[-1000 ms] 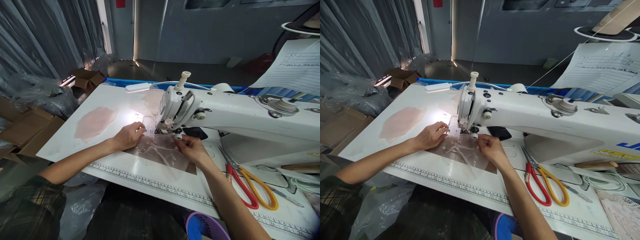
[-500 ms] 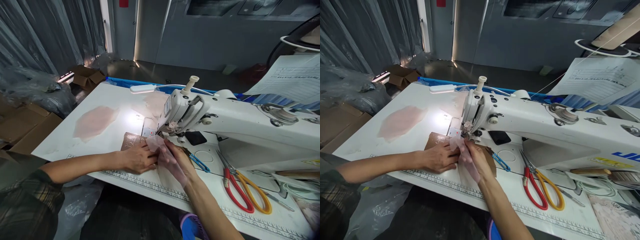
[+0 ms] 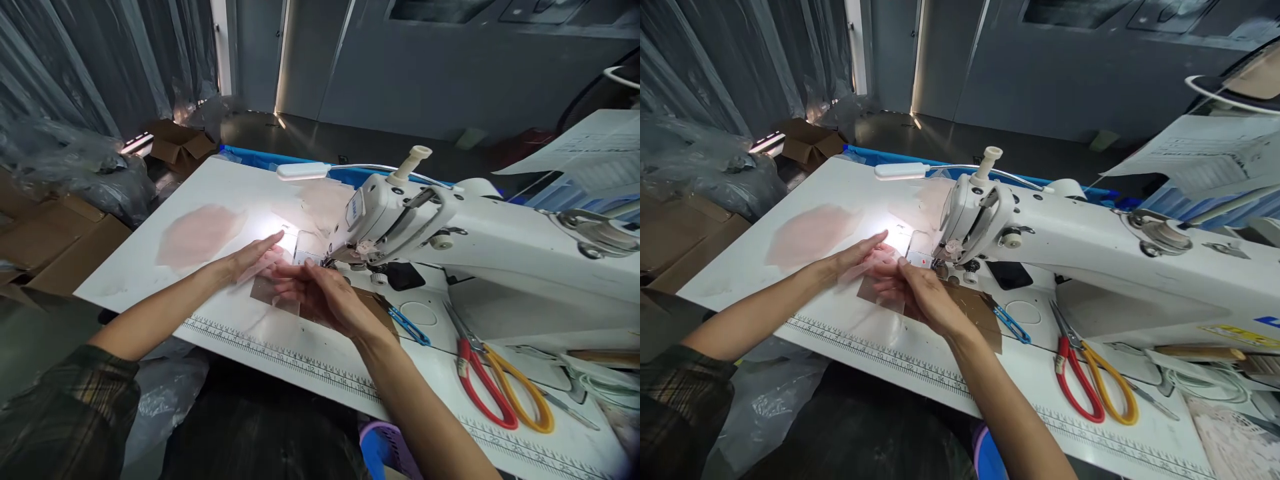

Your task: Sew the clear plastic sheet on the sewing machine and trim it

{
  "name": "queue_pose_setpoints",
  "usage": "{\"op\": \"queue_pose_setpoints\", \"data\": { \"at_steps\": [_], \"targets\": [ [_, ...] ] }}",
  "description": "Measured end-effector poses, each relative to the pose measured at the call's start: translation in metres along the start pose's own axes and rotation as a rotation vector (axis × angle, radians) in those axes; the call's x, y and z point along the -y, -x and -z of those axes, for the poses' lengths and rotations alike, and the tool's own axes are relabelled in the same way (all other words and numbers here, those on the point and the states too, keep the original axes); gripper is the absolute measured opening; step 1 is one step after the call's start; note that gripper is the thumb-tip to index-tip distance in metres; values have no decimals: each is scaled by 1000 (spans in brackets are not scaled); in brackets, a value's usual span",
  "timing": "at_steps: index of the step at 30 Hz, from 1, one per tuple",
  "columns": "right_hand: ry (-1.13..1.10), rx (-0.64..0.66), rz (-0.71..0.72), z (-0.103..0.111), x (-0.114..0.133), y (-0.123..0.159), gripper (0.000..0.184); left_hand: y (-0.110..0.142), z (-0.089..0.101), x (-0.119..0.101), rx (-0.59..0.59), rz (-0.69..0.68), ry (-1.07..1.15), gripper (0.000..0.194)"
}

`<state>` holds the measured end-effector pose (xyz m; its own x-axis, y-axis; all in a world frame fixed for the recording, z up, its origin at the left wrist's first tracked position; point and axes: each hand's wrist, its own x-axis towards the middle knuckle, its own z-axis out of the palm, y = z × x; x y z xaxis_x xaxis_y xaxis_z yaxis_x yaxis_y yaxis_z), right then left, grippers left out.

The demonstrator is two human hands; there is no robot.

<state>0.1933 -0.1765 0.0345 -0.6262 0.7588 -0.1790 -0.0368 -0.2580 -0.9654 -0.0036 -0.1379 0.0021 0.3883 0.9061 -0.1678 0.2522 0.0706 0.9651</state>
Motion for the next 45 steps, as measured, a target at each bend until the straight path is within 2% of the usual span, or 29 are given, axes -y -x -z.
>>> {"op": "queue_pose_setpoints", "data": {
  "at_steps": [2, 4, 6, 8, 10, 12, 14, 15, 16, 17, 19, 21, 24, 28, 31, 33, 36, 38, 40, 41, 45],
  "targets": [
    [282, -237, 95, 13, -13, 9, 50, 1, 3, 0, -14, 62, 128, 60],
    [584, -386, 215, 21, -28, 19, 38, 1, 8, 0, -63, 118, 183, 66],
    [850, -291, 416, 22, -42, 25, 33, 0, 14, 1, -82, 119, 123, 66],
    [1064, -80, 580, 15, -53, 26, 36, 0, 21, 2, -60, 102, 34, 58],
    [1223, 69, 665, 6, -60, 23, 36, -2, 28, 2, -107, 42, -158, 49],
    [1315, 111, 690, 0, -64, 19, 33, -3, 32, 3, -294, -101, -475, 39],
    [1342, 93, 698, -1, -66, 18, 32, -4, 32, 3, -510, -308, -795, 29],
    [1342, 82, 704, -1, -66, 18, 31, -4, 30, 2, -556, -415, -907, 25],
    [1340, 68, 711, 1, -67, 19, 30, -3, 27, 2, -540, -511, -978, 22],
    [1339, 54, 718, 3, -67, 21, 30, 0, 21, 2, -473, -583, -1016, 21],
    [1348, 32, 723, 6, -68, 26, 29, 6, 7, 1, -268, -633, -1064, 23],
    [1366, 23, 712, 11, -68, 31, 29, 11, -8, 2, -110, -578, -1161, 29],
    [1394, 6, 685, 19, -66, 37, 31, 8, -25, 2, 0, -496, -1327, 44],
    [1437, -74, 596, 31, -63, 40, 35, -25, -24, -2, 126, -521, -1333, 53],
    [1401, -97, 518, 38, -60, 43, 38, -47, -15, -8, 153, -579, -1256, 60],
    [1290, -81, 489, 44, -56, 46, 40, -47, -9, -12, 112, -694, -1187, 59],
    [1066, -112, 471, 58, -47, 50, 40, -23, -5, -17, 107, -934, -1092, 41],
    [1000, -156, 476, 68, -42, 49, 39, -2, -4, -18, 215, -1009, -1066, 31],
    [1054, -175, 498, 75, -40, 44, 40, 13, -5, -14, 289, -1046, -1082, 20],
    [1113, -164, 510, 76, -40, 41, 40, 16, -6, -10, 281, -1081, -1105, 13],
    [1321, -98, 542, 73, -47, 28, 35, 9, -18, 5, 83, -1269, -1203, 19]
  ]
}}
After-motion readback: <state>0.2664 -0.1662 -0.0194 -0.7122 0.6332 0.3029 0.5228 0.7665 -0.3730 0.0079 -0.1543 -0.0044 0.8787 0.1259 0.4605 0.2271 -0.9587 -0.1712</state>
